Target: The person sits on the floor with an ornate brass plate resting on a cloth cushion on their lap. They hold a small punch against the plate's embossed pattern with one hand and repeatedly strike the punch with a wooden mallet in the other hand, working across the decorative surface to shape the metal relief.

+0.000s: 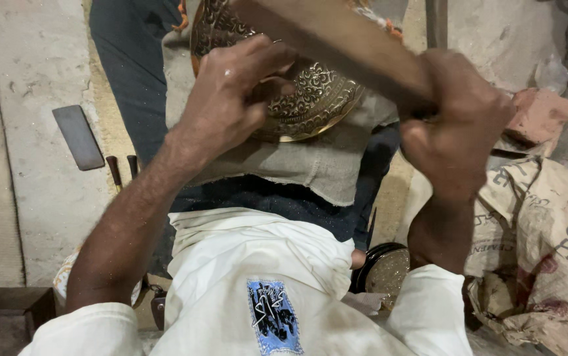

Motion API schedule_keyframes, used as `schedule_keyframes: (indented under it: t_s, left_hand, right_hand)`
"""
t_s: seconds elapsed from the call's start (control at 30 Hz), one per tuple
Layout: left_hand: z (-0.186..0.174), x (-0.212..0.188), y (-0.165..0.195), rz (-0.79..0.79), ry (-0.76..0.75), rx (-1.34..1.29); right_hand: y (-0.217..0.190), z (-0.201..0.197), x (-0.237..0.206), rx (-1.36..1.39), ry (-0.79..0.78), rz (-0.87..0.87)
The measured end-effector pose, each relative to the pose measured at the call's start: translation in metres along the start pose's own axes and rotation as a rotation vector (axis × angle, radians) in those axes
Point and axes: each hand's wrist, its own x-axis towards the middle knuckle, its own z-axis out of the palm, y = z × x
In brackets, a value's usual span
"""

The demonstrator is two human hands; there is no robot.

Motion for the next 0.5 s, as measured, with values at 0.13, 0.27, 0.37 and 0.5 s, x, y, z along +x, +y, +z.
schedule_keyframes:
  t_s: [0.13,0.27,0.37,0.5]
  left_hand:
    - [-0.003,0.005,0.007,-0.044,-0.036,-0.062]
    - [-0.015,0.004,0.017,0.011,0.195,-0.305]
    - [-0.037,0.000,0.018,-0.008,0.455,-0.582]
    - [-0.067,-0.003,0.010,-0.050,0.534,-0.533]
  right_hand:
    - [0.000,0.001,-0.007,0.354,-0.066,0.243]
    - [0.000,-0.006,-0.014,0.135,-0.158,0.372]
    - [-0.005,-0.008,-0.015,0.468,-0.022,0.561]
    - [-0.018,0.000,-0.013,0.760,0.111,0.611]
